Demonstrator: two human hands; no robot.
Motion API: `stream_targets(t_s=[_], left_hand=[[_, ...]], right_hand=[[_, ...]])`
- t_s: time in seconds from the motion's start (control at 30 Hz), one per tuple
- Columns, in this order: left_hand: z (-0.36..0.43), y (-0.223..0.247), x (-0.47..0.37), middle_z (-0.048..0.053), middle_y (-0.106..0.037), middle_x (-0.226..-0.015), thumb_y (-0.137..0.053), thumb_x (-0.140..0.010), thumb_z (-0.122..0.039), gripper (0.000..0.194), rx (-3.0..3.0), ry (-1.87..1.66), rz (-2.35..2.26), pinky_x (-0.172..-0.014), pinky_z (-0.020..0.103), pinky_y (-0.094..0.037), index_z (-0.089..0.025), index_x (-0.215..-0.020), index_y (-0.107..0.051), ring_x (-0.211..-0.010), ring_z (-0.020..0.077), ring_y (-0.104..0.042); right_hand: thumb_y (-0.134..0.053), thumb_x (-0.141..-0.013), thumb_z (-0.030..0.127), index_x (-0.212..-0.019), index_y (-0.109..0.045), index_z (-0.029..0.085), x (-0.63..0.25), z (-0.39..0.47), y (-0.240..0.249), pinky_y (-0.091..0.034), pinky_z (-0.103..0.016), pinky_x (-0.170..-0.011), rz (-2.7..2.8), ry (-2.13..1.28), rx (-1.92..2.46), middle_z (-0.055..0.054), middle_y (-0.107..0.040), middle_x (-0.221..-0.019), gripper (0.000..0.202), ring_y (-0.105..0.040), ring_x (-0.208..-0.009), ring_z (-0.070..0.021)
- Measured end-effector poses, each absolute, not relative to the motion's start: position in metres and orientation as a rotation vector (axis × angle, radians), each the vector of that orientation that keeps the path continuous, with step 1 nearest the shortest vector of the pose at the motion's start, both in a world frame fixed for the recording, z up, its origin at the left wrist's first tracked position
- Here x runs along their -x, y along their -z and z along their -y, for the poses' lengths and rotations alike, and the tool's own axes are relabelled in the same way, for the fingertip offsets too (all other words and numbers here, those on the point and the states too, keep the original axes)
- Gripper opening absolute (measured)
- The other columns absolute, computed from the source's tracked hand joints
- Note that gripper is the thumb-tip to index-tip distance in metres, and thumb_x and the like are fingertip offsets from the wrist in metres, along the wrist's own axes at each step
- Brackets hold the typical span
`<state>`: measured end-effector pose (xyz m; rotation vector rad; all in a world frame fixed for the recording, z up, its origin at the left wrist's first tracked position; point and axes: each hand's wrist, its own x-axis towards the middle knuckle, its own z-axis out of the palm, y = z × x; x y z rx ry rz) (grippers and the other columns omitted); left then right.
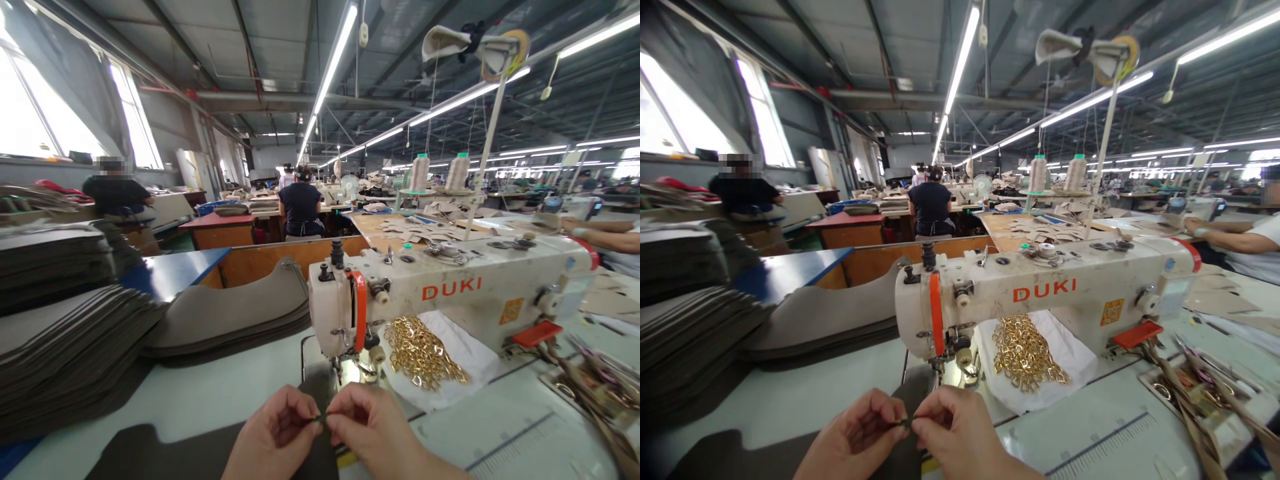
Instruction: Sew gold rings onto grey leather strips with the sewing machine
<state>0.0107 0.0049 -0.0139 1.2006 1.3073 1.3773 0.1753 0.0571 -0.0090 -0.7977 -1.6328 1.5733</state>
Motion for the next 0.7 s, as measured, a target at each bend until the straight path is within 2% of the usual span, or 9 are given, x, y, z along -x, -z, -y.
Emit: stream_targets(t_s=[0.17,0.27,0.33,0.43,0.57,0.7], left_hand=[[-0.004,0.007,-0.01,-0.002,-0.065,-0.072,-0.069,-0.065,-0.02,0.014,-1.323,-1.294,-1.412,-0.067,0.025,-0.052,-0.021,-0.068,-0.055,-0.069,0.0163,-0.064],[-0.001,-0.003,-0.003,0.0,-0.067,-0.074,-0.061,-0.076,-0.026,0.005,-1.558,-1.156,-1.556,-0.069,0.028,-0.055,-0.021,-0.077,-0.06,-0.073,0.0189,-0.066],[0.001,-0.007,0.002,0.003,-0.07,-0.085,-0.056,-0.082,-0.029,0.01,-1.823,-1.113,-1.689,-0.078,0.032,-0.055,-0.023,-0.085,-0.063,-0.083,0.0215,-0.067],[0.004,-0.001,0.006,0.005,-0.069,-0.103,-0.054,-0.083,-0.026,0.019,-2.242,-1.053,-1.855,-0.088,0.038,-0.055,-0.026,-0.1,-0.063,-0.098,0.0239,-0.066],[0.012,0.02,0.0,0.007,-0.068,-0.112,-0.051,-0.084,-0.021,0.034,-2.513,-0.975,-1.944,-0.088,0.038,-0.057,-0.025,-0.117,-0.055,-0.102,0.0241,-0.067],[0.018,0.025,-0.003,0.006,-0.068,-0.111,-0.054,-0.084,-0.021,0.036,-2.515,-0.984,-1.931,-0.087,0.036,-0.057,-0.026,-0.119,-0.053,-0.1,0.0236,-0.067]], right_hand=[[-0.055,-0.07,0.01,-0.067,-0.059,0.017,-0.177,-0.056,0.007,-0.037,-0.02,-0.05,1.76,-1.442,0.844,0.004,-0.055,-0.054,0.008,-0.052,-0.051,-0.0118],[-0.055,-0.069,0.007,-0.067,-0.059,0.017,-0.183,-0.055,0.006,-0.034,-0.02,-0.049,1.814,-1.391,0.874,0.005,-0.052,-0.053,0.011,-0.048,-0.05,-0.0105],[-0.055,-0.069,0.005,-0.065,-0.059,0.017,-0.187,-0.056,0.005,-0.032,-0.019,-0.048,1.827,-1.365,0.889,0.006,-0.05,-0.052,0.013,-0.045,-0.049,-0.0095],[-0.053,-0.07,0.003,-0.065,-0.058,0.018,-0.189,-0.057,0.0,-0.031,-0.018,-0.045,1.813,-1.399,1.01,0.007,-0.052,-0.052,0.016,-0.042,-0.044,-0.0077],[-0.05,-0.069,0.005,-0.062,-0.057,0.018,-0.18,-0.062,-0.008,-0.03,-0.018,-0.035,1.82,-1.54,1.172,0.007,-0.052,-0.046,0.017,-0.038,-0.031,-0.0071],[-0.052,-0.065,0.005,-0.05,-0.057,0.019,-0.17,-0.07,-0.012,-0.035,-0.019,-0.035,1.903,-1.583,1.192,0.005,-0.054,-0.042,0.02,-0.042,-0.029,-0.0088]])
